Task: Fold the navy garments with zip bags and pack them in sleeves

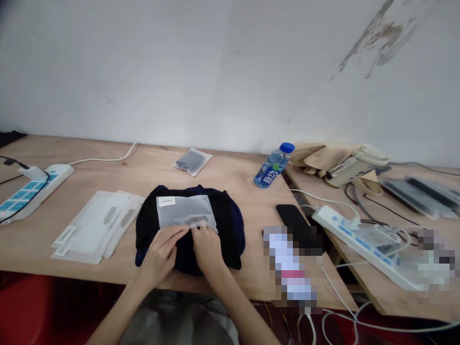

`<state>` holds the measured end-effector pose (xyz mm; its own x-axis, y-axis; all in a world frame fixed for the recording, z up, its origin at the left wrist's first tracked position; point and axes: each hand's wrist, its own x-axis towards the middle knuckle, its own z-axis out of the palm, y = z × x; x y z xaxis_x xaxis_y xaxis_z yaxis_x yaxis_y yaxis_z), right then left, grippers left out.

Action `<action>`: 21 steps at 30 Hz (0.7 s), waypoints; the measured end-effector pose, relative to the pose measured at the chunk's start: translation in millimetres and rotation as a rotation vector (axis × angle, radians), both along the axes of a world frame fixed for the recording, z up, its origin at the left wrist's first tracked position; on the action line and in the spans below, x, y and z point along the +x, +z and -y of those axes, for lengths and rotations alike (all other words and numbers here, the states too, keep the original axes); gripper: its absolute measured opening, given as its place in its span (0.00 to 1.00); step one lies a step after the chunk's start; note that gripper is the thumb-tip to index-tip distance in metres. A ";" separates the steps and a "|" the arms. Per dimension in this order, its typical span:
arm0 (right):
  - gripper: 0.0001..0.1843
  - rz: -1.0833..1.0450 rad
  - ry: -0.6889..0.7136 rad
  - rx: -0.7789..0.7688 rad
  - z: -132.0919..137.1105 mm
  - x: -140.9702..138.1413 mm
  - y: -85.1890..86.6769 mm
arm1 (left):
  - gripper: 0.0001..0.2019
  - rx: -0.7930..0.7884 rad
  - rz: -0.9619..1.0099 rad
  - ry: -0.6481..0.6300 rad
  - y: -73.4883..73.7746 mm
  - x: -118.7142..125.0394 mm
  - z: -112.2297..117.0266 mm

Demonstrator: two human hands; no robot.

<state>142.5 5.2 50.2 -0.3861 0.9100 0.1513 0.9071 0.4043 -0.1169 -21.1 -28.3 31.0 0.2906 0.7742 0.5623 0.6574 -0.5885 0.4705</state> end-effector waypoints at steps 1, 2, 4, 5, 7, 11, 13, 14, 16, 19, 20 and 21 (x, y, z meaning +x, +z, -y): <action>0.14 -0.013 -0.027 -0.007 -0.9 -1.7 -1.2 | 0.30 0.014 -0.030 0.015 1.4 -0.9 0.7; 0.13 -0.028 -0.052 -0.010 -2.0 -3.1 -2.2 | 0.29 0.020 -0.066 0.033 2.3 -1.6 1.4; 0.13 -0.056 -0.058 -0.004 -4.5 -4.8 -3.0 | 0.28 0.011 -0.150 0.084 2.6 -1.9 2.3; 0.12 -0.068 -0.038 0.007 -5.6 -4.9 -2.6 | 0.27 0.001 -0.196 0.114 2.0 -1.3 2.7; 0.11 -0.105 0.043 0.037 -6.7 -2.6 0.2 | 0.26 -0.020 -0.280 0.169 -0.3 0.6 3.2; 0.13 -0.295 0.260 0.119 3.0 11.5 7.8 | 0.30 -0.052 -0.329 0.171 -4.3 2.0 3.4; 0.15 -0.423 0.274 0.214 15.3 20.7 7.8 | 0.30 -0.056 -0.283 0.124 -3.3 -0.2 3.5; 0.15 -0.479 0.234 0.267 22.7 24.8 6.4 | 0.29 -0.054 -0.245 0.095 -1.8 -1.6 3.6; 0.13 -0.562 0.083 0.336 37.9 30.9 1.1 | 0.24 -0.042 -0.136 0.048 2.7 -3.3 3.8; 0.08 -0.606 -0.188 0.296 54.9 32.9 -9.3 | 0.16 -0.039 0.026 0.040 11.6 -0.1 1.1; 0.09 -0.613 -0.264 0.262 58.0 32.0 -12.4 | 0.15 -0.050 0.044 0.046 14.5 2.5 -1.6; 0.12 -0.622 -0.335 0.233 59.6 30.6 -15.1 | 0.15 -0.065 0.035 0.046 17.0 5.5 -5.3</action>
